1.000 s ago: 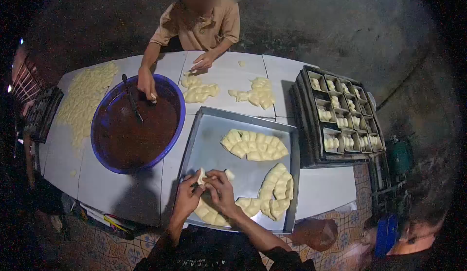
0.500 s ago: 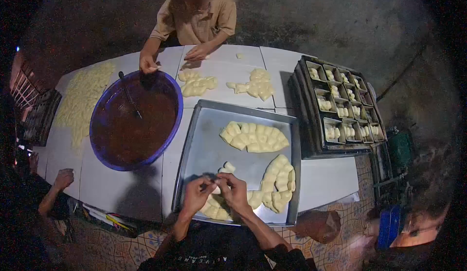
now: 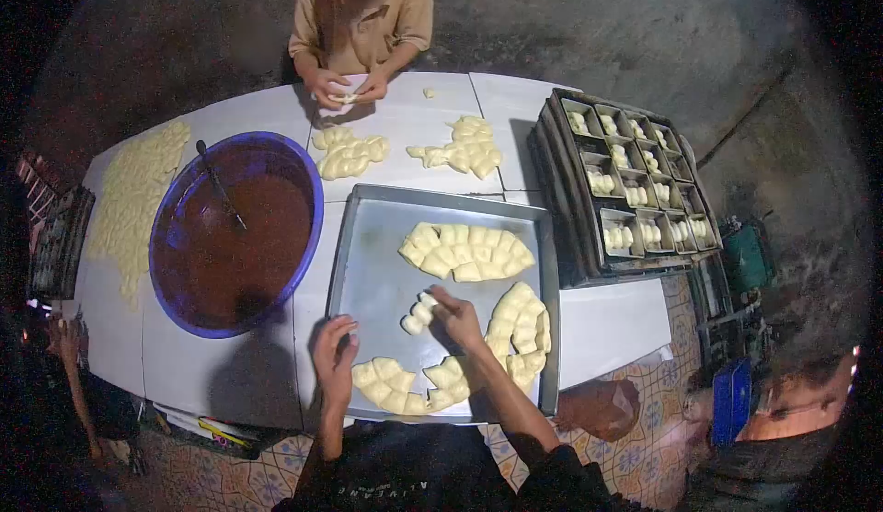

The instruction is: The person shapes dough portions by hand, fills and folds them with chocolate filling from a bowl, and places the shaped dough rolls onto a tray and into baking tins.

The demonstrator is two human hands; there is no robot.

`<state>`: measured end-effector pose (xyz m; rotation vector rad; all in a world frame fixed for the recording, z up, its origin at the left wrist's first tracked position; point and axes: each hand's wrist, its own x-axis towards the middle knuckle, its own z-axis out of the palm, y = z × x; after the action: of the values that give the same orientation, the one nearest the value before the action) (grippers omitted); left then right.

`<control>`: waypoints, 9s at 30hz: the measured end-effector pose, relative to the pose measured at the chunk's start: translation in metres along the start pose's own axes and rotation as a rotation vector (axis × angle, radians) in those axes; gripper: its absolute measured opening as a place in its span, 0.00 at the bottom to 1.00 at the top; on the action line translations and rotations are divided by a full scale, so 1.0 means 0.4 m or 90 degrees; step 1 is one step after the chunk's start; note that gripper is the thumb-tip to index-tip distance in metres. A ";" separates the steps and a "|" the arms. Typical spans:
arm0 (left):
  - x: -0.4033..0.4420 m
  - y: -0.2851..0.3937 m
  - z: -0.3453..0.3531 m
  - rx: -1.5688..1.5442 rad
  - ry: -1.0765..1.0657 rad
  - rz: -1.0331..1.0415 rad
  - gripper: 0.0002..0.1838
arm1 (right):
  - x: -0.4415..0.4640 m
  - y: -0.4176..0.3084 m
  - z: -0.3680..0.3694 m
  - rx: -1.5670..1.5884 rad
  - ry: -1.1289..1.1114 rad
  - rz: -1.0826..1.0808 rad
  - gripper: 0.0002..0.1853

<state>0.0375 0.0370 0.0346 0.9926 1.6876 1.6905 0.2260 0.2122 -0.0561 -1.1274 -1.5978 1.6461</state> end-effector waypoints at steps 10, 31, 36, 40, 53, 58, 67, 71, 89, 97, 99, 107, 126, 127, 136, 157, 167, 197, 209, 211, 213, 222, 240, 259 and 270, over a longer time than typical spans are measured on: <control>-0.029 -0.012 -0.010 -0.151 0.033 -0.093 0.08 | -0.079 -0.148 0.040 -0.559 0.070 -0.159 0.29; -0.115 -0.222 0.177 -0.250 -0.050 -0.068 0.21 | -0.219 -0.233 -0.366 0.224 -0.048 -0.105 0.47; -0.133 -0.189 0.335 -0.210 0.015 -0.085 0.12 | -0.213 -0.474 -0.845 -0.052 0.323 -0.299 0.42; -0.139 -0.116 0.464 -0.209 -0.039 -0.126 0.12 | -0.115 -0.631 -1.192 -0.356 0.550 -0.412 0.34; -0.231 -0.073 0.433 -0.115 0.159 -0.059 0.11 | 0.087 -0.466 -1.511 -0.549 0.604 -0.312 0.24; -0.246 -0.018 0.385 -0.059 0.300 -0.065 0.07 | 0.158 -0.426 -1.523 -0.938 0.270 0.115 0.28; -0.321 -0.043 0.269 -0.047 0.546 -0.049 0.06 | -0.159 -0.397 -0.780 -0.109 0.155 -0.125 0.18; -0.276 0.024 0.246 0.061 0.562 -0.027 0.04 | -0.207 -0.251 -0.330 -0.361 -0.323 -0.238 0.19; -0.024 0.002 0.185 -0.112 -0.248 -0.052 0.23 | -0.219 -0.537 -0.019 0.024 0.112 -0.492 0.10; -0.018 0.135 0.076 0.161 -0.288 -0.144 0.26 | -0.249 -0.460 0.102 -0.116 -0.024 -0.325 0.10; -0.044 0.050 0.058 -0.049 -0.261 -0.127 0.12 | -0.241 -0.493 0.084 0.022 0.095 -0.341 0.07; -0.062 -0.047 0.015 -0.685 -0.075 -0.132 0.36 | -0.161 -0.226 0.018 -0.531 -0.215 -0.141 0.25; -0.085 0.067 0.047 -0.159 0.079 -0.060 0.06 | -0.182 -0.347 0.215 -0.017 -0.065 -0.359 0.25; -0.084 0.061 0.040 -0.162 0.044 -0.062 0.06 | -0.185 -0.341 0.229 -0.019 -0.077 -0.358 0.25; 0.039 0.094 -0.043 -0.938 -0.352 -0.108 0.60 | -0.129 -0.303 0.257 0.241 -0.344 -0.174 0.61; 0.156 0.163 -0.111 -0.425 -0.189 -0.391 0.54 | -0.098 -0.192 0.265 0.601 -0.245 0.265 0.19; -0.008 0.100 0.010 -0.150 -0.031 -0.186 0.21 | -0.212 -0.251 0.232 -0.369 -0.019 -0.443 0.24; -0.109 -0.025 0.027 -0.379 -0.059 -0.287 0.15 | -0.238 -0.274 0.171 -0.209 -0.181 -0.287 0.09; -0.086 -0.010 0.016 -0.139 -0.080 0.020 0.17 | -0.213 -0.156 0.165 0.215 -0.241 0.067 0.18; -0.080 -0.012 -0.004 -0.295 -0.150 -0.091 0.17 | -0.212 -0.183 0.137 0.189 -0.404 0.223 0.22; -0.063 0.004 -0.009 -0.299 -0.135 -0.069 0.17 | -0.209 -0.154 0.136 0.069 -0.417 0.095 0.21; -0.042 -0.013 -0.036 -0.059 -0.032 -0.008 0.11 | -0.131 -0.101 0.057 -0.043 -0.061 0.006 0.16; -0.027 0.109 0.072 -0.052 -0.052 0.071 0.20 | -0.201 -0.303 0.162 0.035 -0.006 -0.204 0.20; 0.202 0.114 -0.134 -0.548 -0.369 0.064 0.53 | -0.138 -0.268 0.262 0.297 -0.399 -0.147 0.73; 0.335 0.108 -0.274 0.580 -0.017 -0.233 0.43 | -0.102 -0.167 0.260 0.256 -0.286 -0.092 0.51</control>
<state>-0.1232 0.0783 0.1000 0.9589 2.4892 0.6338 0.1454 0.1335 0.0092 -0.4468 -1.4596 2.0981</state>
